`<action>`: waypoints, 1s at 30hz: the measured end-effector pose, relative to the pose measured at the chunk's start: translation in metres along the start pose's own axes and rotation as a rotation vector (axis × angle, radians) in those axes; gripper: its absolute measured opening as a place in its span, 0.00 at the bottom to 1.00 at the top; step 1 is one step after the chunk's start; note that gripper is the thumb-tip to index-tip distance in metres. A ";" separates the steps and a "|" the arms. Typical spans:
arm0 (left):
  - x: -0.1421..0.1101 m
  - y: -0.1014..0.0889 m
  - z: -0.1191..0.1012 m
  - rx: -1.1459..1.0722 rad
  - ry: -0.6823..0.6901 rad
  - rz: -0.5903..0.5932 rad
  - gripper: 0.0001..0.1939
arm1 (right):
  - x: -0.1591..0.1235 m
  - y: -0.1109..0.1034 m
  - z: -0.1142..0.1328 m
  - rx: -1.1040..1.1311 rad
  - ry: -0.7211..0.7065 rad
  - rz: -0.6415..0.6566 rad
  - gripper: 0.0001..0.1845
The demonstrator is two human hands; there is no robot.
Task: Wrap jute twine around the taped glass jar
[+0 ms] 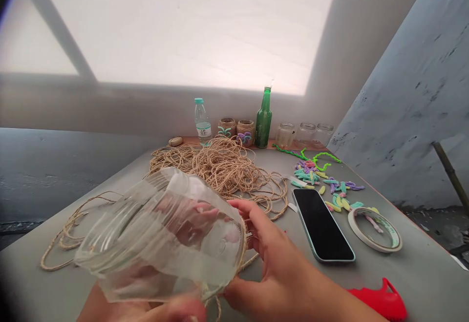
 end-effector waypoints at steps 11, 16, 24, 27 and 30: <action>-0.003 -0.004 0.011 -0.019 -0.151 -0.063 0.41 | 0.008 0.015 -0.015 0.302 -0.064 -0.050 0.45; 0.006 0.003 -0.002 0.011 -0.128 -0.078 0.37 | 0.008 0.013 -0.013 0.356 -0.082 -0.062 0.43; 0.013 0.010 -0.018 0.174 -0.016 -0.008 0.33 | 0.007 0.015 -0.019 0.396 -0.116 -0.043 0.48; 0.012 0.010 -0.019 0.143 0.016 -0.009 0.32 | 0.007 0.017 -0.016 0.429 -0.106 -0.015 0.54; 0.010 0.007 -0.015 0.110 -0.022 -0.040 0.34 | 0.007 0.022 -0.008 0.421 -0.093 0.048 0.45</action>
Point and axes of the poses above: each hand's wrist, its own x-axis towards the middle knuckle, its own y-axis out of the palm, z = x × y, the point moved 8 cm from there along x, towards the middle knuckle, and after that the axes turned 11 degrees about -x, right-handed, at the moved point
